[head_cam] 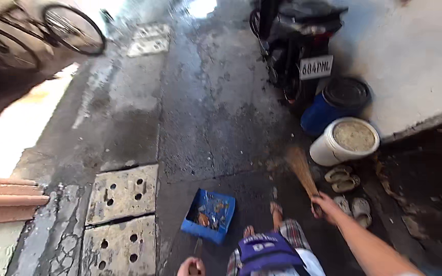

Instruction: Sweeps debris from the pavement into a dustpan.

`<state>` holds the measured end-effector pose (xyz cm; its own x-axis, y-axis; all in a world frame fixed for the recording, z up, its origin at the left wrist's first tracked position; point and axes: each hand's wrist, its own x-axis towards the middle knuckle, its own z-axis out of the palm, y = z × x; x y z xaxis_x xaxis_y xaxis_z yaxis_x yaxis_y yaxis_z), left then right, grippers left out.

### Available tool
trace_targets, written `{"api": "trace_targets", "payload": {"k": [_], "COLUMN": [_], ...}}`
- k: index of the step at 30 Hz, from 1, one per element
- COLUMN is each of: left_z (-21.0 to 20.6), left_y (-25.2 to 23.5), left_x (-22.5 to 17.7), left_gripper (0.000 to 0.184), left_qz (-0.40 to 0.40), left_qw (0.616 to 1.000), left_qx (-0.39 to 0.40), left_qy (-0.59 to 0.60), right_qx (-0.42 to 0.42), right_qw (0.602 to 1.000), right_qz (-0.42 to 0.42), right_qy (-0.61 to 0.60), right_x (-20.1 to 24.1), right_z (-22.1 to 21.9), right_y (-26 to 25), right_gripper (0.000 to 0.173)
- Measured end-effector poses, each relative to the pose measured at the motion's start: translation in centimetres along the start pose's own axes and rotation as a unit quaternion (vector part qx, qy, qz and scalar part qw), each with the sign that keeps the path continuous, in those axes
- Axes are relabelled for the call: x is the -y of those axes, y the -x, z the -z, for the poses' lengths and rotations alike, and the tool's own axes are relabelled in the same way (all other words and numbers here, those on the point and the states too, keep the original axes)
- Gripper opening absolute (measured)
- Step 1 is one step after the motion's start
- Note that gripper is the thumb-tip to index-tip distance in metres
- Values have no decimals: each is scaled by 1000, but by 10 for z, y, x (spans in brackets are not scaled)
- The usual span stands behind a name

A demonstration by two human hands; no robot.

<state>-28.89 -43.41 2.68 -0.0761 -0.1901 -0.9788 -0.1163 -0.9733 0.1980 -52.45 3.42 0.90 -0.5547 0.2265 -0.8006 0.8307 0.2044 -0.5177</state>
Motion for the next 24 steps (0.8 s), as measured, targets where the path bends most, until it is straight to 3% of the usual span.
{"api": "trace_targets", "payload": {"k": [2, 4, 6, 9, 13, 15, 18, 21, 24], "left_z": [-18, -45, -73, -113, -166, -192, -230, -269, -298], "left_y": [-8, -14, -17, -20, -28, -34, -45, -49, -55], "left_x": [-1, 0, 1, 7, 12, 11, 9, 11, 21], "left_gripper": [9, 7, 6, 5, 6, 7, 9, 13, 15], "left_qz": [5, 11, 10, 6, -9, -14, -15, -27, -33], "left_qw": [1000, 999, 998, 997, 995, 995, 994, 988, 982], "left_qx": [-10, -43, -57, -74, -90, -92, -97, -130, -153], "left_qy": [1, -6, -11, -28, -37, -34, -44, -76, -108], "right_qx": [-41, -35, 49, 224, 322, 282, 150, 15, -67], "right_qw": [998, 996, 989, 946, 915, 933, 974, 986, 992], "right_qz": [-46, -83, -77, -44, 35, 48, 28, -7, -44], "right_qy": [-20, 15, 113, 230, 240, 217, 169, 165, 95], "right_x": [18, 6, -14, -29, 12, 43, 87, 120, 142], "right_z": [-17, -40, -73, -111, -78, -37, 24, 56, 66], "right_y": [-30, -62, -78, -74, -68, -72, -105, -181, -269], "right_gripper": [57, 62, 70, 76, 83, 81, 71, 67, 69]}}
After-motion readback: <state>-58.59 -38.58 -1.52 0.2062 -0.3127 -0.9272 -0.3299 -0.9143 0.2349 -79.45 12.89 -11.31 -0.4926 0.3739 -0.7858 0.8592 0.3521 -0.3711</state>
